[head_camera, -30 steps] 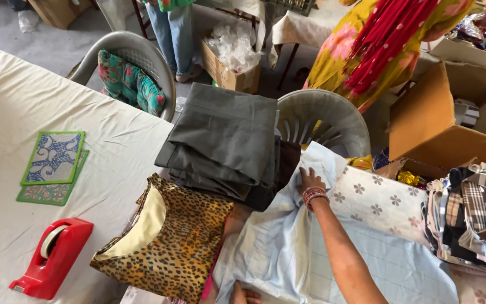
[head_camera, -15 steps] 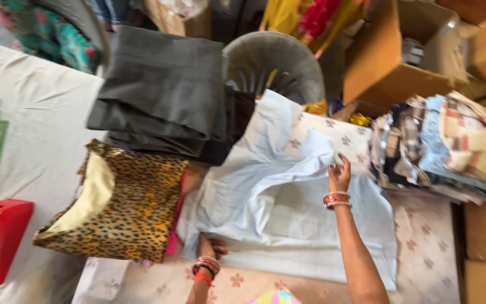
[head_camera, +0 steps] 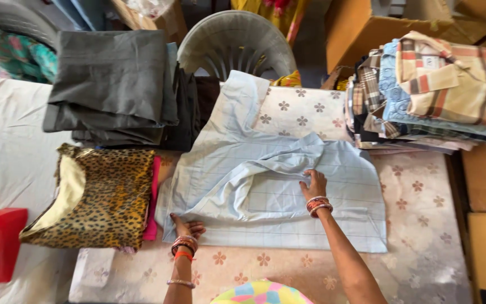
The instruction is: The person unfolds a light blue striped shirt, spreads it flat on a padded table, and smooths it with their hands. They fold in the sides and sleeves, fold the shirt lengthwise, then fold it again and press it flat into a neat rectangle on the table.
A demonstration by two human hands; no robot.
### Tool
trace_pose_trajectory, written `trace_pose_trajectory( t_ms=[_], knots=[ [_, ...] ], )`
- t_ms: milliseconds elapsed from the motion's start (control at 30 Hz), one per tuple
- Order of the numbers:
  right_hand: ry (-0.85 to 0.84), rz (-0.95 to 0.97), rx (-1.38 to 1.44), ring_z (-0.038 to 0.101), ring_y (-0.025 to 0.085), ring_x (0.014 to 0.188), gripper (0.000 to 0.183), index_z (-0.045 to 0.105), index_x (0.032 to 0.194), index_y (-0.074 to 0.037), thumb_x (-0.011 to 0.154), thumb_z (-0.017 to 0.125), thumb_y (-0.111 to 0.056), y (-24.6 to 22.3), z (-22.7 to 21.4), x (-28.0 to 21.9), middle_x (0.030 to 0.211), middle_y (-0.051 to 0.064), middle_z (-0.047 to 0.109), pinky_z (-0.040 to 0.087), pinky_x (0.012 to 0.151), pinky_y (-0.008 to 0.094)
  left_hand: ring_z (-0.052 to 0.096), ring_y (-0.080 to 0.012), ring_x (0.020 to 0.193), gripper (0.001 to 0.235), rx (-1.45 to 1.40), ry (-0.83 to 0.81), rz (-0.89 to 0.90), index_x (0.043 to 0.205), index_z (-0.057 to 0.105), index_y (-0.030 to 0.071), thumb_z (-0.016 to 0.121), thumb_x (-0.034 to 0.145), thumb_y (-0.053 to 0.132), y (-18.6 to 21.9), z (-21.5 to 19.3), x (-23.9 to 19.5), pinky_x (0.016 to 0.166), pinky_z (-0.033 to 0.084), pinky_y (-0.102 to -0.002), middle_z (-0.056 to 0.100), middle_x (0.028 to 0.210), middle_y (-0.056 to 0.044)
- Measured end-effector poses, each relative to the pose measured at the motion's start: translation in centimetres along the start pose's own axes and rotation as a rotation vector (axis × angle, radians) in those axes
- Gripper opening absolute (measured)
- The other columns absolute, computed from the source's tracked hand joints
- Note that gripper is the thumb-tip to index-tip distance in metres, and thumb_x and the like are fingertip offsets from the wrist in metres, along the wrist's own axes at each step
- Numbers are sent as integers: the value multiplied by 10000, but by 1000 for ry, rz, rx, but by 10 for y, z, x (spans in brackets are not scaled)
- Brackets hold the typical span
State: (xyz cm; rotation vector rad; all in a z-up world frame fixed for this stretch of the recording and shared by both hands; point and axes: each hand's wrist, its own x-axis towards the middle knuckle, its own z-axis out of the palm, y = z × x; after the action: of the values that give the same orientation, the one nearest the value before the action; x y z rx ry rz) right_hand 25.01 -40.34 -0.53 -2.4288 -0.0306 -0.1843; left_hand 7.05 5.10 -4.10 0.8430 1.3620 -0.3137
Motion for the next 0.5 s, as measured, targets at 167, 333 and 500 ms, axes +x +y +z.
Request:
trace_pose_trajectory(
  t_ms=[167, 333, 500],
  knots=[
    [26, 71, -198, 539, 392, 1089, 266, 714, 1094, -180, 841, 793, -184, -35, -3, 22, 1132, 190, 595, 481, 898, 498, 669, -317, 581, 1303, -75, -6, 9, 937, 695, -98, 91, 721, 1036, -5, -14, 5, 402, 367, -270, 637, 665, -146],
    [442, -253, -173, 534, 387, 1257, 320, 678, 1117, -128, 857, 661, 59, -32, -32, 71, 1244, 175, 559, 470, 1064, 554, 729, -321, 709, 1394, -9, -38, 17, 1085, 701, -119, 31, 670, 1031, 3, -6, -7, 443, 437, -265, 742, 903, -188],
    [374, -264, 173, 531, 359, 1378, 319, 596, 1205, -74, 972, 460, 95, -89, -112, 63, 1459, 198, 437, 505, 1154, 496, 744, -311, 746, 1367, 1, -34, 25, 1107, 689, -109, 49, 683, 1022, 5, -3, -18, 456, 454, -265, 766, 953, -200]
  ],
)
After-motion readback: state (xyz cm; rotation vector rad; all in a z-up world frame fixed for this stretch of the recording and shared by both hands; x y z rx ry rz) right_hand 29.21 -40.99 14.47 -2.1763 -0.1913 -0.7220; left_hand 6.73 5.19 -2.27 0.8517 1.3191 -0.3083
